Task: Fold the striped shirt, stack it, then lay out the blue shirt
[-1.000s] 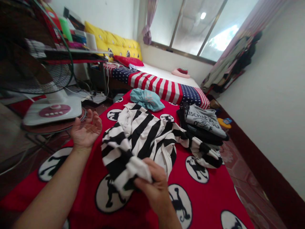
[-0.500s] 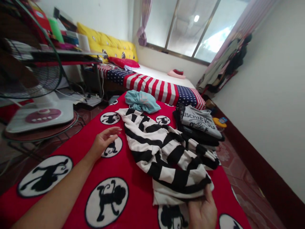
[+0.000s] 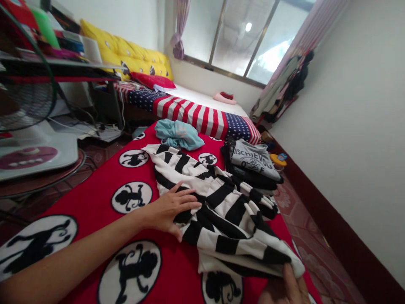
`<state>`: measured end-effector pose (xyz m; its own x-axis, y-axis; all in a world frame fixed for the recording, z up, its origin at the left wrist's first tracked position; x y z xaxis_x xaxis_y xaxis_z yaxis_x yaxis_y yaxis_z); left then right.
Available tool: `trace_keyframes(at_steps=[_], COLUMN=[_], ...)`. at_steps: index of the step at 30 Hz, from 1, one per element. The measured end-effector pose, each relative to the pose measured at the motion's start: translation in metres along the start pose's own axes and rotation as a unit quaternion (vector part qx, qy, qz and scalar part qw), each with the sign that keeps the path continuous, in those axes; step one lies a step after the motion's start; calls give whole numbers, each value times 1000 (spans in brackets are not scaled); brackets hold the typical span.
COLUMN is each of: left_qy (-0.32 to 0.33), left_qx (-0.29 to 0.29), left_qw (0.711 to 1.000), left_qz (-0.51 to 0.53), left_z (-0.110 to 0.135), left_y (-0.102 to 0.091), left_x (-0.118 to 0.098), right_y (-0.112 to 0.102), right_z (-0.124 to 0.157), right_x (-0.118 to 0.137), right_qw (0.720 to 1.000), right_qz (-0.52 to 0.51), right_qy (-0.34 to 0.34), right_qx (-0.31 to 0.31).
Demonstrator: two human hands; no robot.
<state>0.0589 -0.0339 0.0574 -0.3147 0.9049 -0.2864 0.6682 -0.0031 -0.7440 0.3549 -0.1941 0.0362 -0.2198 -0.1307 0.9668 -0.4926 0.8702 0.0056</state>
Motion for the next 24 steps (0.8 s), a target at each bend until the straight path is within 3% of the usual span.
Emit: trace_keyframes(at_steps=[5,9,11,13,15,17,21,24], left_qy=[10,-76,-152,-235,-311,-362,-414,-429], left_qx=[75,155,181,190,193,208,243,229], left_qw=[994,980,968,950,928,907,875,871], left_qz=[-73,-94,-82,-72,-65,-59,-71,-68], left_z=[13,47,70,92,109,123,147,159], left_y=[-9,-40,-60,-80,-97,-106,-109,-105], left_x=[2,-10,-18,-24,-26,-25,-13,-4], right_y=[1,15,29,52,77,99,119,100], right_z=[-16,-26,-28,-24,-13,0,15,3], right_x=[-2,8,14,13,4,-5,-12,-2], right_qw=[997,995,999,992,973,951,908,930], right_qz=[-16,-25,32,98,138,167,241,207], right_qy=[36,47,1,-48,-82,-125,-220,-178], right_qx=[-73,-87,-36,63,166,227,262,248])
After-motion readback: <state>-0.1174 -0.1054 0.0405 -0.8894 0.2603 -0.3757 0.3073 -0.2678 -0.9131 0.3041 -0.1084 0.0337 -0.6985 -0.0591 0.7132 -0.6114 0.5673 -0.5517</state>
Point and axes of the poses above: each hand's wrist, its own z-axis away from the middle knuckle, its own y-axis out of the palm, x = y × z, the point moved 5 cm from there along -z, towards the middle knuckle, and after that the axes turned 15 degrees about -x, right-handed, at the moved point
